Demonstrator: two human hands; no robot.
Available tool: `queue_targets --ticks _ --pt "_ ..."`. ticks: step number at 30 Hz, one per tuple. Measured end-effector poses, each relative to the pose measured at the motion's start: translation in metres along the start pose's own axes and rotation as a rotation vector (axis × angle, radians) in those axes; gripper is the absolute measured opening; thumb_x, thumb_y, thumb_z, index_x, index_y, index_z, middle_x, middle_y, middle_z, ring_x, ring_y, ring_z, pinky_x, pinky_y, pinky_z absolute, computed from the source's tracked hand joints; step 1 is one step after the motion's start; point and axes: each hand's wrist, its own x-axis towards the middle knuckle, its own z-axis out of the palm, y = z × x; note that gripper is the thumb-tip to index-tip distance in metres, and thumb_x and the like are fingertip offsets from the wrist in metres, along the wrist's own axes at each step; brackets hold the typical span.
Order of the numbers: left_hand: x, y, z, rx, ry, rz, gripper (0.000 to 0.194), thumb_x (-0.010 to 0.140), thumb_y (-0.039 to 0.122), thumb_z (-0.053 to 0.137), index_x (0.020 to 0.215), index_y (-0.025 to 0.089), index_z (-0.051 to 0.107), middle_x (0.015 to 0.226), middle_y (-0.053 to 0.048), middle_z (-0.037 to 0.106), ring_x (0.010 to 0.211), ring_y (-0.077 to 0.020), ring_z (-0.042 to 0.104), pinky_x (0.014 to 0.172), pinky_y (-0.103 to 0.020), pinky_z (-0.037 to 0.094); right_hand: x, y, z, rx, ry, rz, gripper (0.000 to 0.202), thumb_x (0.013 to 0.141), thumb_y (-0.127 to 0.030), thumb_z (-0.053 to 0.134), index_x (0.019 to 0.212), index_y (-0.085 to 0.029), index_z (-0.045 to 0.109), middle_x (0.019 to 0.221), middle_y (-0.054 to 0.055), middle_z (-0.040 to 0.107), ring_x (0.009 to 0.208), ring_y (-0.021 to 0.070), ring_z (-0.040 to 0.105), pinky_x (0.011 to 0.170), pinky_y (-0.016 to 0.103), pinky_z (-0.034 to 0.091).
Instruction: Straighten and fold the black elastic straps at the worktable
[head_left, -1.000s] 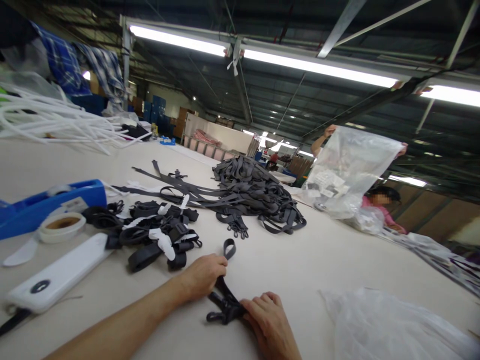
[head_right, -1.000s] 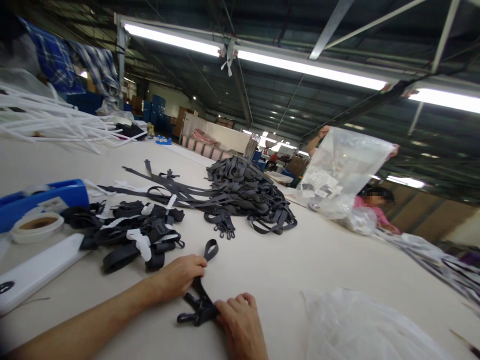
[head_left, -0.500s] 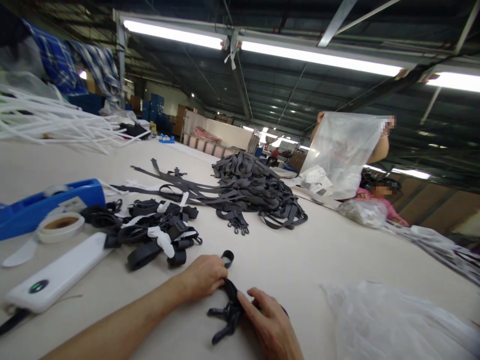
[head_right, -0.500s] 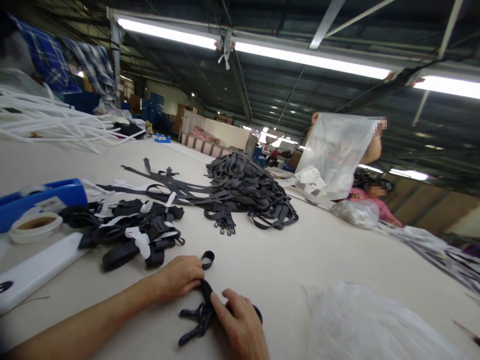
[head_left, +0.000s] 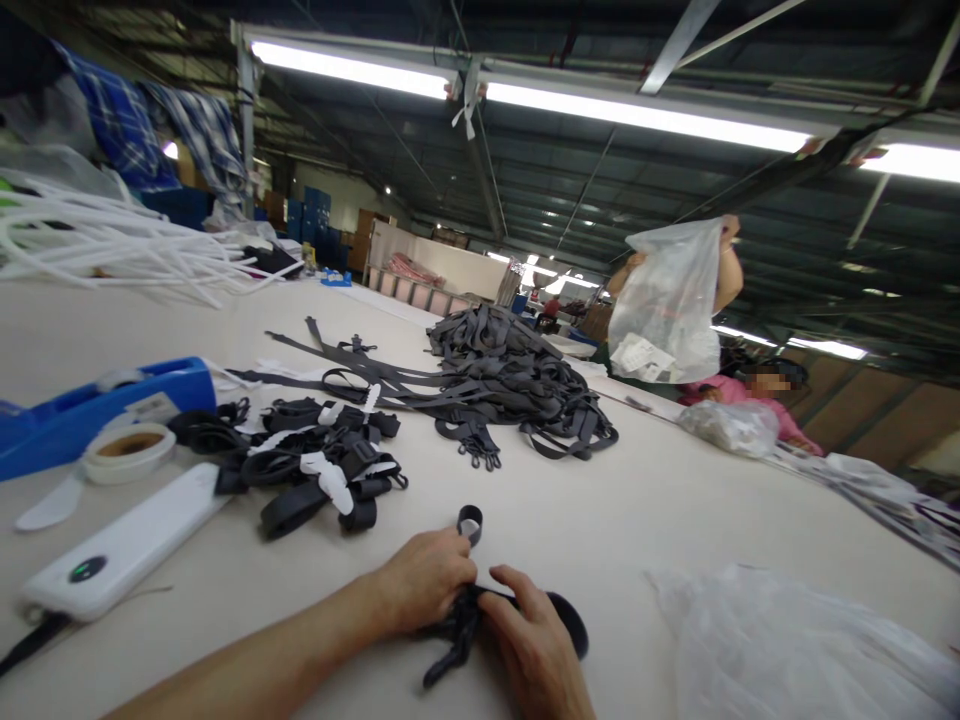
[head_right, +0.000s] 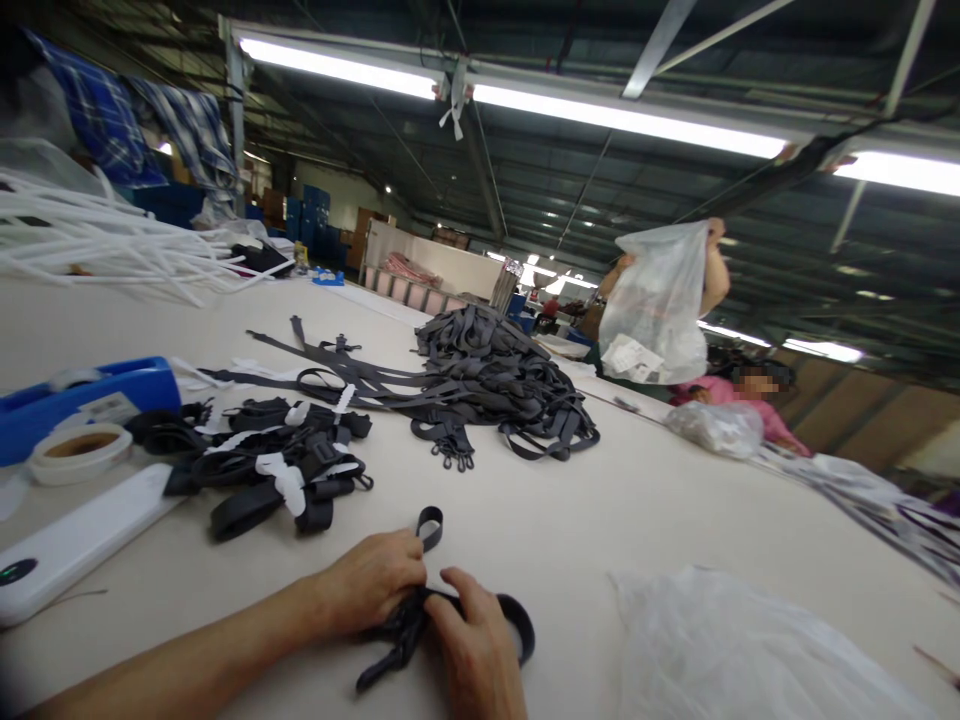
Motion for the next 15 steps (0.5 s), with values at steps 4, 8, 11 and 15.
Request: queue_targets --ticks 4,8,11,15 --pt "-0.002 -0.010 -0.002 -0.048 0.017 -0.011 0.010 0.083 0.010 0.060 0.077 0.018 0.064 0.088 -0.004 0.063 0.088 -0.0203 0.059 0.073 -0.028 0.051 -0.001 0.000 0.003 0.049 0.000 0.063 0.020 0.093 -0.019 0.043 0.103 -0.028 0.058 0.106 0.004 0.068 0.085 0.0182 0.067 0.071 0.029 0.059" --pt "-0.005 -0.016 -0.005 -0.148 0.054 0.034 0.011 0.080 0.010 0.060 0.079 0.018 0.066 0.091 -0.003 0.064 0.089 -0.0177 0.059 0.078 -0.025 0.049 0.004 -0.002 0.006 0.032 0.131 0.107 0.020 0.097 -0.025 0.036 0.111 -0.023 0.051 0.082 0.001 0.070 0.066 0.0177 0.065 0.057 0.029 0.054" --pt "-0.005 -0.017 -0.007 -0.222 0.091 -0.065 0.013 0.083 0.017 0.059 0.071 0.016 0.065 0.084 -0.003 0.063 0.078 -0.0152 0.058 0.072 -0.024 0.046 0.006 -0.001 0.006 -0.046 0.131 0.111 0.023 0.099 -0.030 0.033 0.108 -0.023 0.052 0.082 0.002 0.070 0.069 0.0197 0.065 0.067 0.034 0.052" --pt "-0.001 -0.018 -0.004 -0.314 0.143 -0.184 0.032 0.090 0.026 0.051 0.063 0.015 0.061 0.077 -0.004 0.061 0.071 -0.0148 0.056 0.070 -0.026 0.044 0.007 0.001 0.002 -0.072 -0.010 0.087 0.006 0.094 -0.027 0.052 0.099 -0.028 0.056 0.082 -0.002 0.067 0.073 0.0199 0.064 0.076 0.038 0.046"
